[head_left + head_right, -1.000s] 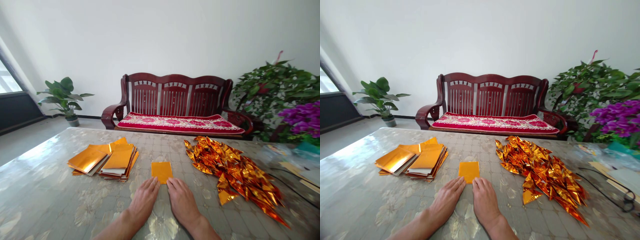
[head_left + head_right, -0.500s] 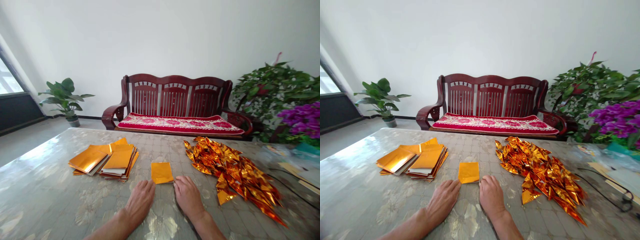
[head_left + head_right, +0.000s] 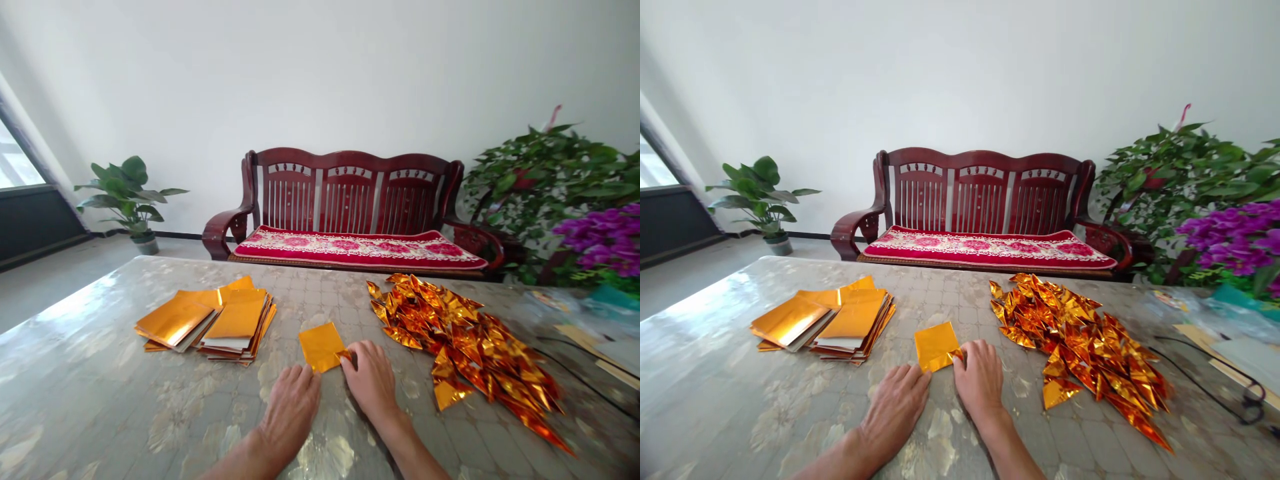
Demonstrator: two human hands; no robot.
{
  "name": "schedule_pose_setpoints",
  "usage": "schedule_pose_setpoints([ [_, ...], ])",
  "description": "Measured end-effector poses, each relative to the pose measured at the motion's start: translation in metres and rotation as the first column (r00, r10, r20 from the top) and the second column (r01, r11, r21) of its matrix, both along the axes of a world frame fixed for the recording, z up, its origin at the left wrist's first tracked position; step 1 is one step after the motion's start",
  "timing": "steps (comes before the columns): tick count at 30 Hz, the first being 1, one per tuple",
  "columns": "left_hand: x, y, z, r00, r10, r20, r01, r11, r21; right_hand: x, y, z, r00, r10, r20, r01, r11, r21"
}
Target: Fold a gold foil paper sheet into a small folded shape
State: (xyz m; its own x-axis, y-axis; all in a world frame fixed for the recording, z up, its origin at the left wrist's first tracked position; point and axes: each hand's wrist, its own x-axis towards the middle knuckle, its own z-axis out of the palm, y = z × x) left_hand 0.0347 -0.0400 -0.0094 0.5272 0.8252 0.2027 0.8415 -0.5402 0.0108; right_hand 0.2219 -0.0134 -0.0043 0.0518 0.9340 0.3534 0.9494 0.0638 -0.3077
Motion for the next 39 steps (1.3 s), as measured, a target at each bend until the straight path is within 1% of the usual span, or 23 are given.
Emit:
schedule_pose_setpoints([
  [2, 0.0, 0.004, 0.002, 1.0, 0.008, 0.018, -0.008, 1.0, -0.023, -0.001, 0.002, -0.001, 0.998, 0.001, -0.056, -0.001, 1.0, 0.001],
  [4, 0.0, 0.008, 0.006, 0.999, 0.014, 0.039, -0.012, 0.999, -0.047, -0.002, 0.003, -0.003, 0.988, 0.013, -0.156, -0.014, 1.0, -0.004],
  [7, 0.001, 0.013, 0.012, 0.996, 0.021, 0.089, -0.013, 0.996, -0.09, -0.003, 0.003, -0.007, 0.93, 0.05, -0.363, -0.059, 0.998, -0.012],
  [9, 0.002, 0.014, 0.015, 0.986, 0.028, 0.166, -0.01, 0.994, -0.107, -0.003, 0.003, -0.008, 0.898, 0.098, -0.429, -0.09, 0.995, 0.038],
  [11, 0.003, 0.016, 0.018, 0.958, 0.01, 0.287, 0.005, 0.999, -0.05, -0.004, 0.001, -0.007, 0.911, 0.173, -0.373, -0.125, 0.981, 0.148],
  [12, 0.004, 0.017, 0.019, 0.936, -0.023, 0.35, 0.018, 1.0, 0.017, -0.005, 0.0, -0.005, 0.927, 0.22, -0.305, -0.157, 0.963, 0.218],
  [14, 0.005, 0.02, 0.021, 0.894, -0.125, 0.43, 0.047, 0.981, 0.187, -0.006, -0.002, 0.0, 0.942, 0.307, -0.137, -0.245, 0.904, 0.349],
  [16, 0.007, 0.025, 0.022, 0.872, -0.211, 0.442, 0.077, 0.95, 0.302, -0.008, -0.005, 0.005, 0.934, 0.356, 0.006, -0.321, 0.833, 0.451],
  [18, 0.009, 0.029, 0.025, 0.868, -0.228, 0.441, 0.085, 0.944, 0.32, -0.009, -0.007, 0.009, 0.926, 0.369, 0.077, -0.356, 0.788, 0.503],
  [20, 0.012, 0.032, 0.029, 0.867, -0.207, 0.453, 0.066, 0.949, 0.307, -0.01, -0.009, 0.012, 0.925, 0.369, 0.094, -0.361, 0.771, 0.524],
  [25, 0.018, 0.032, 0.038, 0.89, -0.121, 0.439, -0.005, 0.962, 0.274, -0.008, -0.01, 0.015, 0.931, 0.35, 0.099, -0.343, 0.755, 0.559],
  [27, 0.018, 0.032, 0.039, 0.871, -0.124, 0.476, 0.0, 0.968, 0.253, -0.007, -0.01, 0.015, 0.932, 0.353, 0.08, -0.336, 0.762, 0.553],
  [29, 0.017, 0.035, 0.037, 0.798, -0.124, 0.589, -0.003, 0.978, 0.209, -0.005, -0.008, 0.015, 0.939, 0.341, 0.042, -0.31, 0.79, 0.529],
  [31, 0.014, 0.039, 0.032, 0.677, -0.109, 0.728, -0.013, 0.987, 0.159, -0.002, -0.007, 0.015, 0.944, 0.33, 0.008, -0.291, 0.821, 0.491],
  [33, 0.011, 0.044, 0.024, 0.55, -0.095, 0.83, -0.014, 0.992, 0.123, 0.001, -0.006, 0.015, 0.941, 0.338, -0.007, -0.297, 0.836, 0.461],
  [36, 0.006, 0.05, 0.01, 0.413, -0.044, 0.91, 0.021, 0.999, 0.039, 0.001, -0.005, 0.015, 0.937, 0.349, -0.015, -0.308, 0.845, 0.437],
  [39, 0.004, 0.054, -0.003, 0.329, 0.057, 0.943, 0.073, 0.994, -0.085, -0.001, -0.005, 0.015, 0.928, 0.372, 0.006, -0.339, 0.838, 0.428],
])
